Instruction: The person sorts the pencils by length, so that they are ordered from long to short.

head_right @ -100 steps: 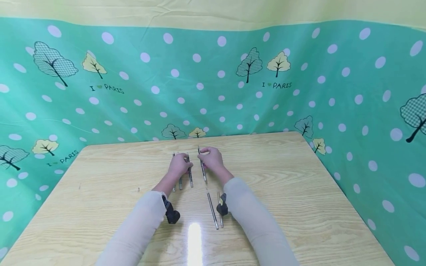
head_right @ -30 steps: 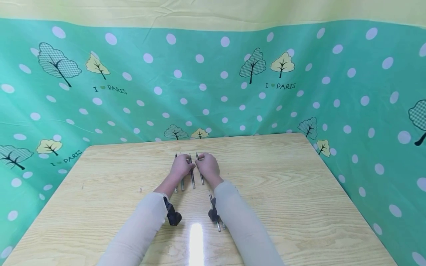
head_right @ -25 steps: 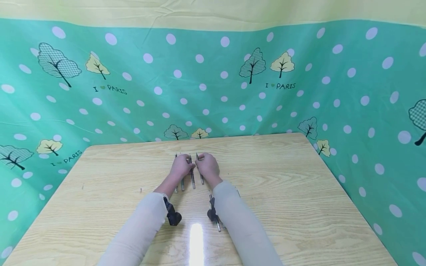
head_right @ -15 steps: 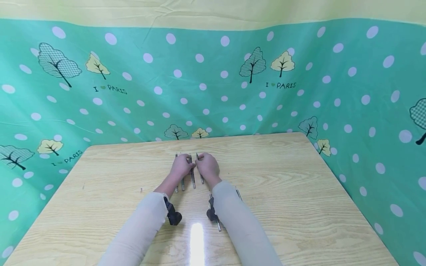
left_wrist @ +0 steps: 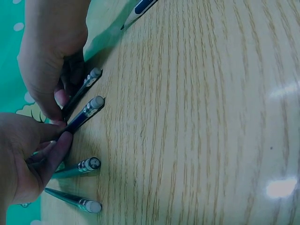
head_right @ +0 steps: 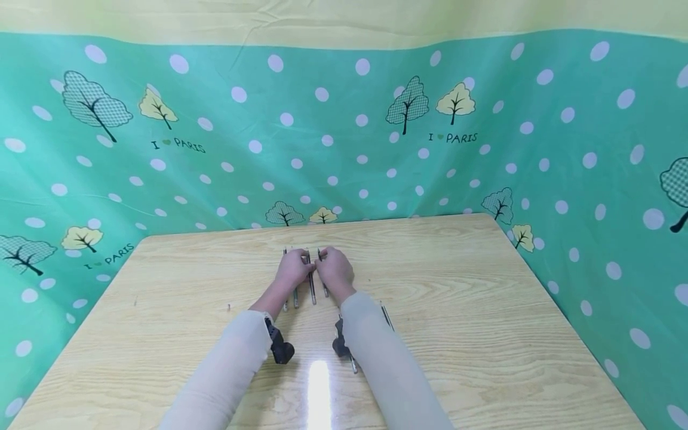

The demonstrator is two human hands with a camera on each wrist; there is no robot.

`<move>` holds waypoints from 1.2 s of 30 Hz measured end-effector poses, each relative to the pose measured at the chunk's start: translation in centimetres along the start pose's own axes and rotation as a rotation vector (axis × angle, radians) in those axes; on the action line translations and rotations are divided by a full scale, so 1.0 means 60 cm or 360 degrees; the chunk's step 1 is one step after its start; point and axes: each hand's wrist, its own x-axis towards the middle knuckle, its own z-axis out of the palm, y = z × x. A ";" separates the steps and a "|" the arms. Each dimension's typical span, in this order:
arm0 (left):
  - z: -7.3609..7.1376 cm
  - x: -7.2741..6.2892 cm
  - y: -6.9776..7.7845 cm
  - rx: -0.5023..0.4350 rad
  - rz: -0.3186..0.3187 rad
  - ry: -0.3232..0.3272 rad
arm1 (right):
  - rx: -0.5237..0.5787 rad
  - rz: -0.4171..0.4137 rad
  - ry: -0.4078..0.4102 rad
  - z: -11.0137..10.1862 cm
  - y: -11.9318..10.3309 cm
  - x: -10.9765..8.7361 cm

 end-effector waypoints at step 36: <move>0.006 -0.005 0.000 0.0000 0.0030 0.0025 | 0.0135 0.0002 -0.0017 -0.065 0.005 -0.006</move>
